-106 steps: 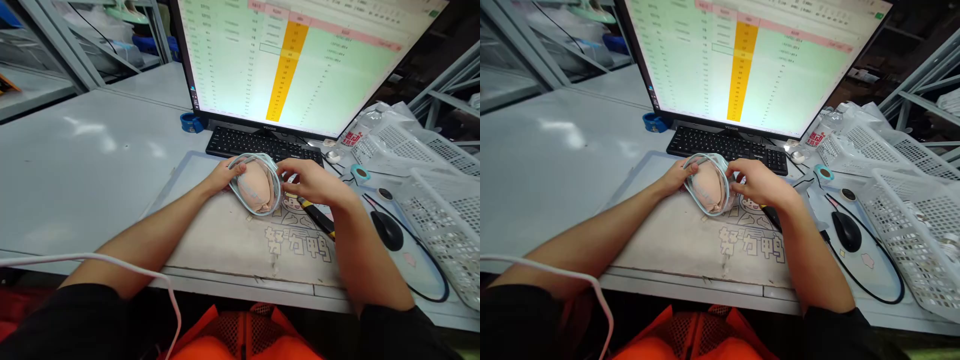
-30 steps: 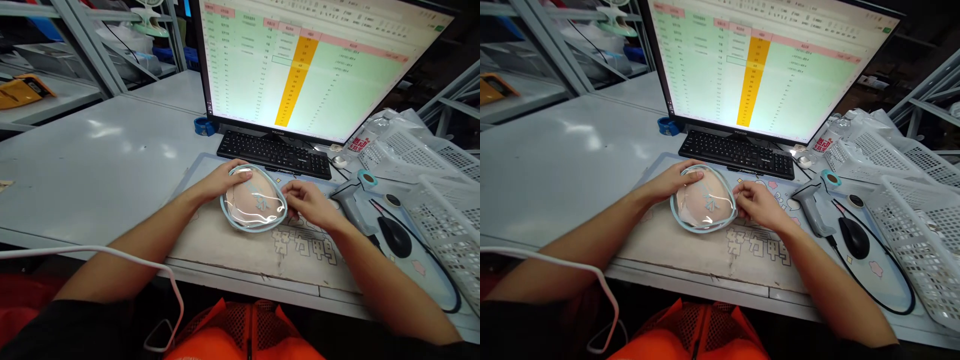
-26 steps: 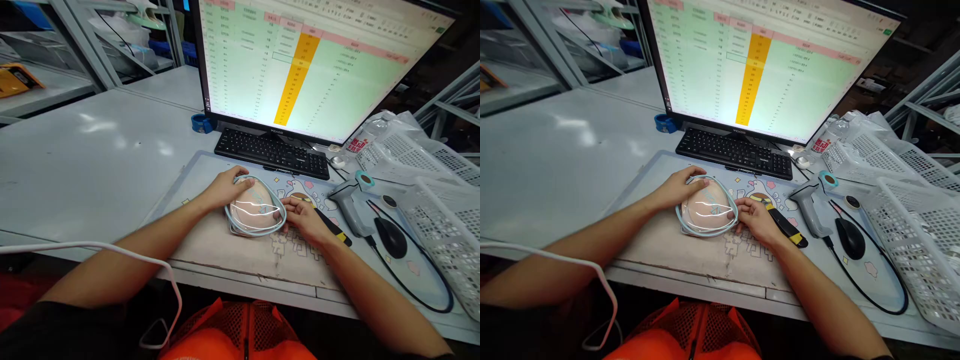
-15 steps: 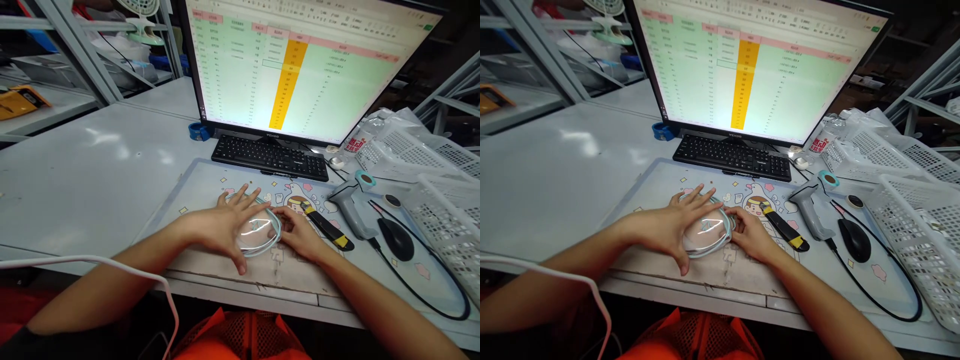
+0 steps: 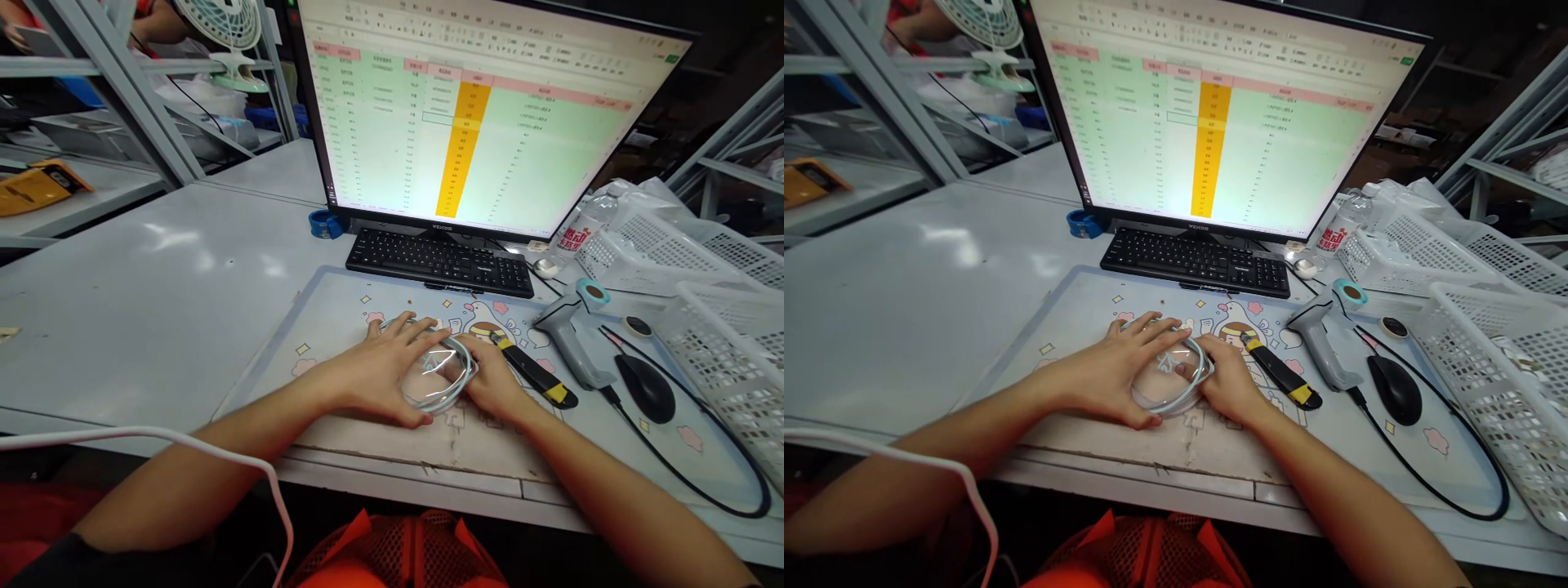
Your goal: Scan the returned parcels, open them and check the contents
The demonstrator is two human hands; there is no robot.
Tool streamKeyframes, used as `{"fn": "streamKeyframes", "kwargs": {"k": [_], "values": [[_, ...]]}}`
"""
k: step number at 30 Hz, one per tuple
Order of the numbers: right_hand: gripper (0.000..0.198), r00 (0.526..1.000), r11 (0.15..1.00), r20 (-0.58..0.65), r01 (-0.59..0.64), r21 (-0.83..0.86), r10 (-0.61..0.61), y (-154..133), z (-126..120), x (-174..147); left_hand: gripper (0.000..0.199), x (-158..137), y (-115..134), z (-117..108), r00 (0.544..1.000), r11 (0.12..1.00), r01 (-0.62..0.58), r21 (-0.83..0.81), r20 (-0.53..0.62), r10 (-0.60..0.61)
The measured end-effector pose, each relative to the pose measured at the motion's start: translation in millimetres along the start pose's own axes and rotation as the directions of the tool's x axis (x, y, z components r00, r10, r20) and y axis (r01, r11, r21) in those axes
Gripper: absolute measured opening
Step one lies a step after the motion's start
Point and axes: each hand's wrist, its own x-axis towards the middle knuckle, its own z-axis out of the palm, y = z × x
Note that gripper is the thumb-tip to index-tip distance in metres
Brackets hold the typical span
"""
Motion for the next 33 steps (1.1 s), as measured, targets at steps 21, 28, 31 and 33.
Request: {"fn": "streamKeyframes", "kwargs": {"k": [21,28,31,33], "values": [[0.04,0.952,0.718,-0.159,-0.081,0.691,0.261,7,-66,-6,0.123,-22,-106,-54,0.786,0.792,0.605,0.074,-0.211,-0.581],[0.043,0.947,0.76,-0.063,-0.212,0.614,0.315,6,-62,-4,0.085,-9,-50,-32,0.943,0.989,0.112,0.096,-0.324,-0.075],[0.041,0.94,0.708,0.016,-0.269,0.653,0.341,2,-57,-5,0.083,5,-28,-12,0.911,0.999,0.023,-0.038,-0.41,-0.037],[0.04,0.935,0.651,0.086,-0.304,0.696,0.345,-4,-53,-7,0.076,14,-22,-2,0.879,0.992,0.05,-0.114,-0.467,-0.099]]}}
